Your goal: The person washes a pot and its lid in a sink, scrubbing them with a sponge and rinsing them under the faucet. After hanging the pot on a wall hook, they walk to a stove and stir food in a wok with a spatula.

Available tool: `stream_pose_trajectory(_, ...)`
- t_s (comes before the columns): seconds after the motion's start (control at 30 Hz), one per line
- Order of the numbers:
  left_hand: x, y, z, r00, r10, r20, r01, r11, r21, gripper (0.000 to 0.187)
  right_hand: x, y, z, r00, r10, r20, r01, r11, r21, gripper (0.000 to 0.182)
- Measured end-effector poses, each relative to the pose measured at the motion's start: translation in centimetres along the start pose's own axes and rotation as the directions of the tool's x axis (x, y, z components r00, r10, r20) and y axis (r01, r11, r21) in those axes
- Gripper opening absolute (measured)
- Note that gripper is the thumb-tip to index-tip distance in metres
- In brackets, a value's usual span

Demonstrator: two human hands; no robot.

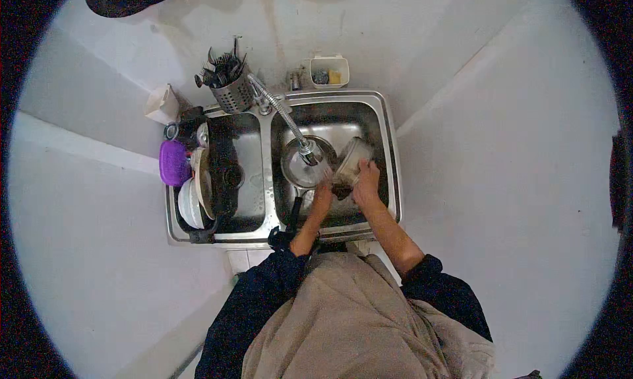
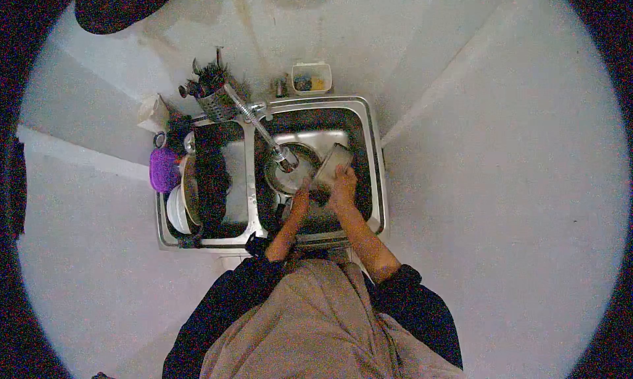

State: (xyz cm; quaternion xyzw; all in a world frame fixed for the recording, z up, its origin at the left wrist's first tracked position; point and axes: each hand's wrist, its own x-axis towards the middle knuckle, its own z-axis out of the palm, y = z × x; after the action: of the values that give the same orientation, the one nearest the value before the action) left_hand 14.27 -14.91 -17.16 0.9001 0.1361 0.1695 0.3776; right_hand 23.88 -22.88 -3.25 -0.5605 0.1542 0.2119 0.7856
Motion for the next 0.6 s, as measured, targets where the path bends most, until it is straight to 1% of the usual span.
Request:
stream_pose_trajectory(0.1, 0.6, 2.2, -2.9, 0.968, -0.223, 0.115, 0.231, 0.971, -0.057, 0.046, 5.0, 5.6, -0.3, 0.979, -0.204, -0.01, 0.198, 0.963, -0.184, 0.014)
stream_pose_trajectory(0.13, 1.2, 4.2, -4.6, 0.951, -0.303, 0.063, 0.309, 0.939, -0.152, 0.043, 4.4, 4.9, 0.5, 0.989, -0.148, 0.022, 0.15, 0.982, -0.116, 0.015)
stream_pose_trajectory(0.17, 2.0, 6.8, -6.6, 0.923, -0.384, 0.019, 0.376, 0.892, -0.25, 0.041, 3.0, 3.4, 1.9, 0.994, -0.095, 0.058, 0.098, 0.994, -0.05, 0.016)
stream_pose_trajectory(0.2, 2.4, 8.1, -7.7, 0.885, -0.465, -0.017, 0.431, 0.832, -0.35, 0.039, 2.1, 2.7, 2.9, 0.994, -0.044, 0.098, 0.043, 0.999, 0.013, 0.017)
stream_pose_trajectory(0.23, 2.1, 7.3, -7.4, 0.881, -0.471, -0.043, 0.412, 0.81, -0.417, 0.039, 2.2, 3.1, 3.1, 0.986, -0.096, 0.139, 0.108, 0.991, -0.084, 0.019)
stream_pose_trajectory(0.3, 1.5, 5.7, -7.1, 0.871, -0.483, -0.093, 0.362, 0.758, -0.543, 0.04, 2.3, 4.0, 3.3, 0.955, -0.186, 0.233, 0.246, 0.932, -0.265, 0.024)
stream_pose_trajectory(0.33, 1.3, 5.3, -7.3, 0.867, -0.494, -0.071, 0.371, 0.732, -0.571, 0.042, 2.2, 4.7, 3.2, 0.943, -0.219, 0.251, 0.296, 0.896, -0.33, 0.026)
stream_pose_trajectory(0.4, 1.0, 4.9, -7.8, 0.856, -0.516, -0.025, 0.389, 0.678, -0.624, 0.045, 1.3, 6.0, 2.8, 0.915, -0.277, 0.294, 0.389, 0.802, -0.453, 0.032)
stream_pose_trajectory(0.43, 0.8, 5.0, -8.0, 0.838, -0.546, 0.013, 0.418, 0.626, -0.658, 0.045, 0.3, 6.1, 2.9, 0.885, -0.351, 0.305, 0.465, 0.662, -0.588, 0.034)
stream_pose_trajectory(0.5, 0.6, 5.2, -8.3, 0.797, -0.597, 0.096, 0.471, 0.514, -0.717, 0.046, -1.8, 6.3, 2.7, 0.802, -0.474, 0.363, 0.536, 0.304, -0.788, 0.038)
stream_pose_trajectory(0.57, 1.3, 8.2, -10.2, 0.792, -0.608, 0.051, 0.487, 0.579, -0.654, 0.047, -3.1, 6.4, 1.6, 0.764, -0.364, 0.533, 0.638, 0.302, -0.708, 0.04)
stream_pose_trajectory(0.6, 1.6, 9.2, -10.9, 0.791, -0.611, 0.029, 0.494, 0.61, -0.62, 0.048, -3.5, 6.4, 1.0, 0.73, -0.308, 0.61, 0.683, 0.307, -0.662, 0.041)
